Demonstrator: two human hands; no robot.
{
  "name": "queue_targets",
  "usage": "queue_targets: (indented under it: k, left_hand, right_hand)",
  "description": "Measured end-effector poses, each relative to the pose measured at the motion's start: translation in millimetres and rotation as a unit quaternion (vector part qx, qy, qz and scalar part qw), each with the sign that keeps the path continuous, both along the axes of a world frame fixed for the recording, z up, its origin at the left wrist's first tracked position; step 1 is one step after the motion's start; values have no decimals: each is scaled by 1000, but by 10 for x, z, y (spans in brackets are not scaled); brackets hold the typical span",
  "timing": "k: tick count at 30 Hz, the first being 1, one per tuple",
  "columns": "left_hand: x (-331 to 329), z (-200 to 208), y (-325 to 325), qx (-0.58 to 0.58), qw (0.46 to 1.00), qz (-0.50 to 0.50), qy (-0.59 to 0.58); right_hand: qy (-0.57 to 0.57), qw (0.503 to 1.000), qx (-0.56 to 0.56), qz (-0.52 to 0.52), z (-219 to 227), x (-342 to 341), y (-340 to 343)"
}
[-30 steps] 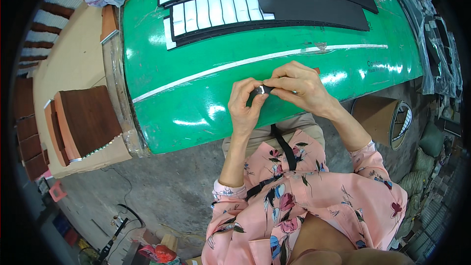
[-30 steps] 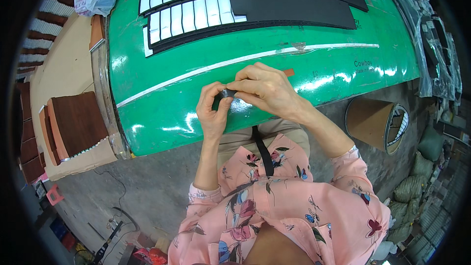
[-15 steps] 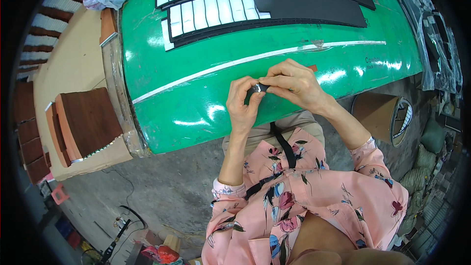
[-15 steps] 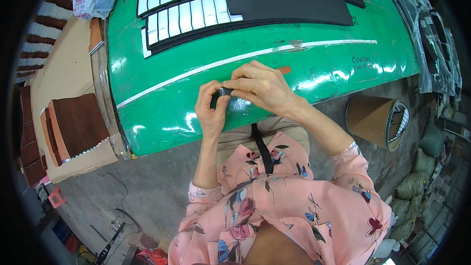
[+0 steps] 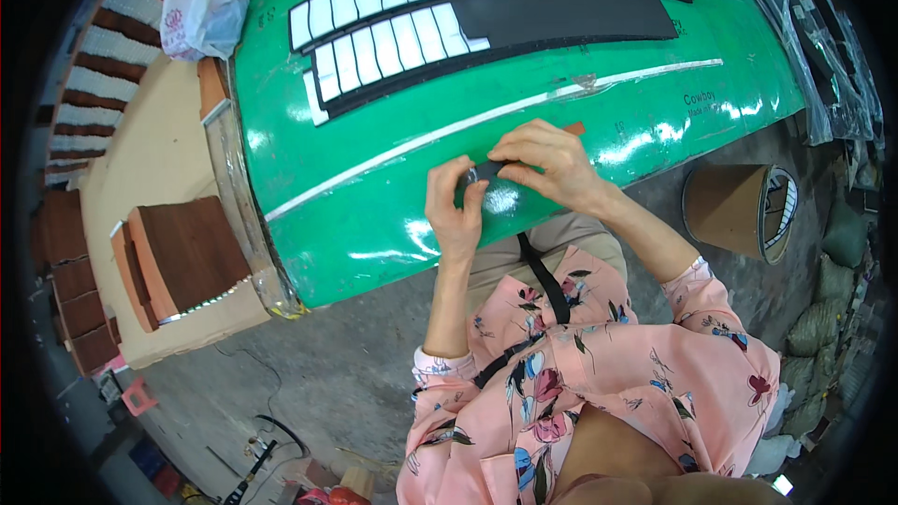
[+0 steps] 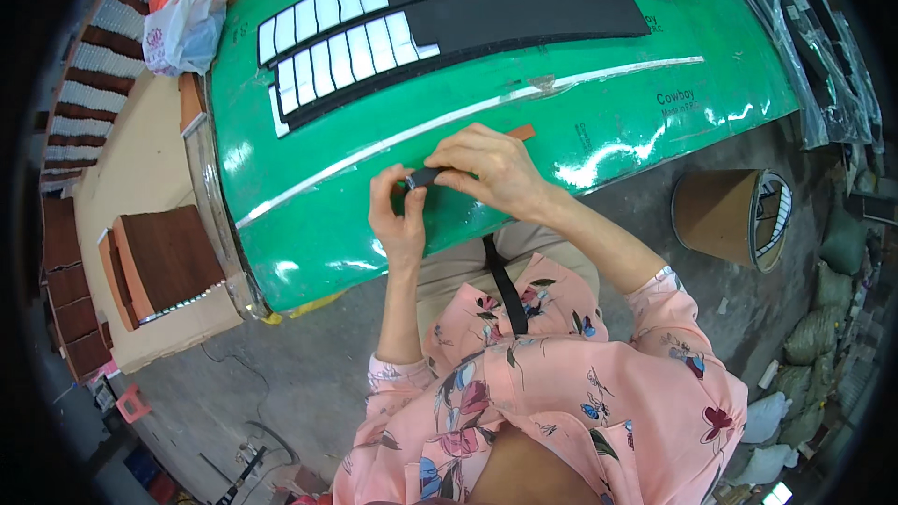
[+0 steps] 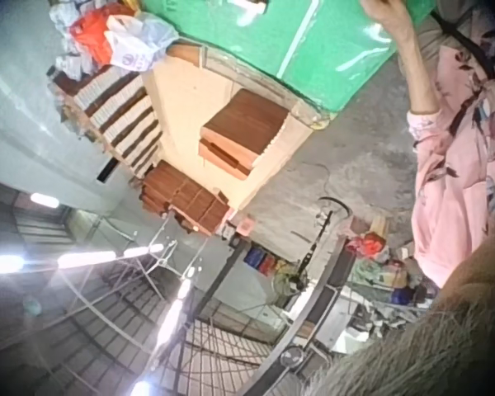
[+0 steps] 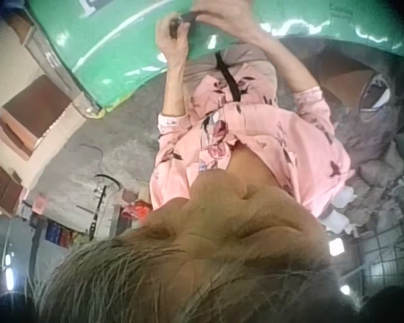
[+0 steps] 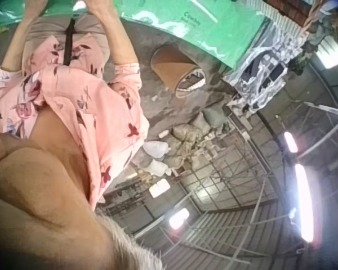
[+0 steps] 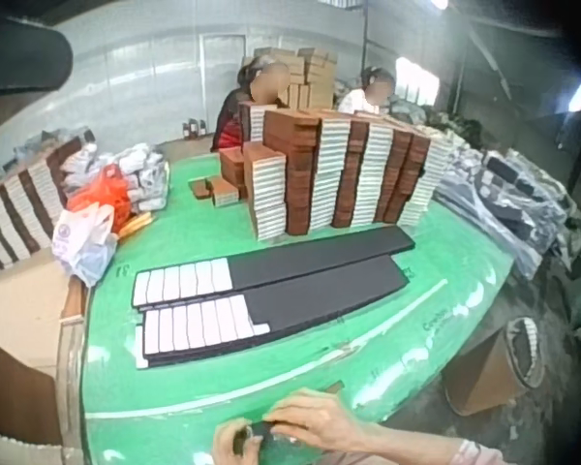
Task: The recorder is assembling small wooden or bamboo furniture components by attaching rectangular end pieces to long slats.
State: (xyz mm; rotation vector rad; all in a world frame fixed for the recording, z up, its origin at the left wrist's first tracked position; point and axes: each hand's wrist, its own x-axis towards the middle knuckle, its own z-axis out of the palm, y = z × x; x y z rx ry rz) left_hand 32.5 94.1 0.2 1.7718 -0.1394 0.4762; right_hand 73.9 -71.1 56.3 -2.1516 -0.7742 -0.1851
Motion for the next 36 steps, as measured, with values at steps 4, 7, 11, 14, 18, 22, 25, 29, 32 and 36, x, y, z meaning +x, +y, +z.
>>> queue_targets:
  k: [4, 7, 11, 14, 18, 22, 25, 29, 32, 36]
  left_hand:
    - [-56, -6, -22, 111, 989, 33, -93]
    - [-77, -8, -59, 177, 977, 62, -101]
    - [-87, -12, -75, 180, 974, 62, -121]
    - [-56, -41, -73, 166, 977, 64, -120]
    - [-36, 16, -89, 181, 976, 54, -111]
    - [-35, -43, -68, 184, 974, 68, -112]
    - [-46, -4, -67, 190, 976, 51, -89]
    - [-41, 48, -64, 178, 979, 47, -85]
    - [-49, 27, -80, 176, 980, 48, -79]
    - [-56, 13, -121, 177, 979, 40, -90]
  right_hand:
    - [-16, 1000, 10, 4, -41, -57, 15]
    - [-11, 999, 32, 27, 28, 45, -65]
    - [27, 999, 7, -24, 70, 680, -192]
    - [-46, 996, -52, -48, -33, 1253, -158]
    - [-59, 982, -176, -25, -41, 1611, -116]
    - [-89, 975, -201, -4, -149, 1689, -61]
    - [-75, 974, -213, 3, -163, 1735, -93]
    - [-38, 981, -192, 13, -53, 1810, -105]
    - [91, 972, -218, -3, 74, 1883, -109]
    - [399, 916, 47, -14, -64, 1952, -366]
